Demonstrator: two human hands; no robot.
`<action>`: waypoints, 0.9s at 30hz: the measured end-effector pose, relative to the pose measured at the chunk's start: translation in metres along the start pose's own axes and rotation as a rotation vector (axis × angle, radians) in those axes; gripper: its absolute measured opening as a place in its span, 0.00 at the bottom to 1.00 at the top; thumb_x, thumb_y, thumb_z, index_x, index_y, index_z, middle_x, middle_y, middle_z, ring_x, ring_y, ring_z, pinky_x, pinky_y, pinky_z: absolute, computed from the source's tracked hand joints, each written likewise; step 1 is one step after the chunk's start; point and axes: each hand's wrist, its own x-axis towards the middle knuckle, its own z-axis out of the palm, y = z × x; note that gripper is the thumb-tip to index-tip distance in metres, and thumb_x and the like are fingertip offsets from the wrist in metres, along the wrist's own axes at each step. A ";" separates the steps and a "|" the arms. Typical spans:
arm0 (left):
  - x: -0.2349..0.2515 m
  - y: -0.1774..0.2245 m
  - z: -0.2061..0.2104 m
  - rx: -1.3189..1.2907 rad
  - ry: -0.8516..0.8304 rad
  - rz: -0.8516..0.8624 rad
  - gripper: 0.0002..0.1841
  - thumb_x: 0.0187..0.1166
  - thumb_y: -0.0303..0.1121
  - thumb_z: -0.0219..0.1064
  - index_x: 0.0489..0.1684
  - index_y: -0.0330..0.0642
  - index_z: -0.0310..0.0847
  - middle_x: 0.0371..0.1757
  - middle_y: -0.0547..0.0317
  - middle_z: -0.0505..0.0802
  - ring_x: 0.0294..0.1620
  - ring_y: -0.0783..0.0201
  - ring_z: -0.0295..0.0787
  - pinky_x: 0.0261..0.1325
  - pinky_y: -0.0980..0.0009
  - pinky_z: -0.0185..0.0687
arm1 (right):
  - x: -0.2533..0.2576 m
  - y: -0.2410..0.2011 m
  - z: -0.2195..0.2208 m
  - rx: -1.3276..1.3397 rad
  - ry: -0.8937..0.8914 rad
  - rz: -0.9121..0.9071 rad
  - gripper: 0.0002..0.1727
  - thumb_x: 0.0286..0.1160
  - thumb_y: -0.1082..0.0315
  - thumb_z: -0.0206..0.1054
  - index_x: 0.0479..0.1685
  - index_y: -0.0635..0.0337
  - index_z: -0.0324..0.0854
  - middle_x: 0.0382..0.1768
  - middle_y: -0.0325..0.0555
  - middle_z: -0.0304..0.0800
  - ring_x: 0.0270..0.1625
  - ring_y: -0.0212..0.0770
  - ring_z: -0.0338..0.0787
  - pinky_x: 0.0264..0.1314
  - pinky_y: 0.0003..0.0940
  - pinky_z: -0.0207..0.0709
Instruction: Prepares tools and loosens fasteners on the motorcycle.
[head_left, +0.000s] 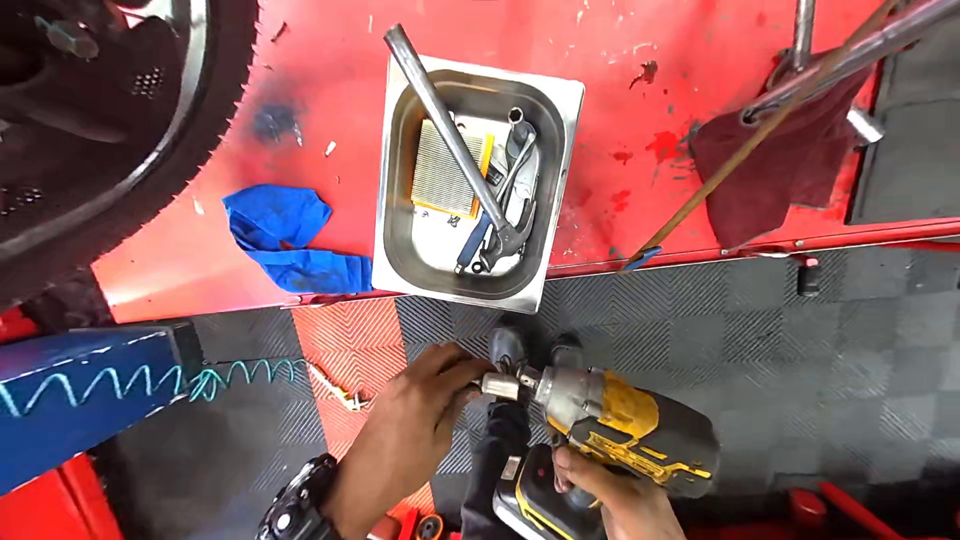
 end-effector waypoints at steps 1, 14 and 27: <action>-0.003 -0.003 -0.002 -0.006 0.007 -0.027 0.14 0.87 0.44 0.57 0.59 0.66 0.90 0.51 0.76 0.90 0.50 0.76 0.87 0.52 0.70 0.89 | -0.002 0.001 -0.001 0.010 -0.009 -0.001 0.07 0.69 0.70 0.77 0.40 0.64 0.90 0.30 0.49 0.94 0.33 0.41 0.92 0.44 0.39 0.90; 0.032 0.006 -0.027 -0.556 -0.602 0.057 0.23 0.92 0.49 0.51 0.75 0.52 0.82 0.40 0.67 0.92 0.36 0.73 0.86 0.43 0.73 0.85 | -0.006 0.015 -0.035 0.139 -0.301 0.130 0.09 0.71 0.70 0.75 0.49 0.59 0.91 0.33 0.45 0.93 0.33 0.38 0.91 0.44 0.38 0.88; 0.242 -0.040 0.000 -0.165 0.518 -0.622 0.33 0.74 0.67 0.65 0.49 0.42 0.90 0.42 0.49 0.95 0.44 0.50 0.93 0.50 0.43 0.87 | 0.073 0.144 -0.058 0.760 -0.510 0.229 0.14 0.69 0.63 0.73 0.49 0.61 0.86 0.28 0.43 0.86 0.30 0.40 0.87 0.39 0.42 0.84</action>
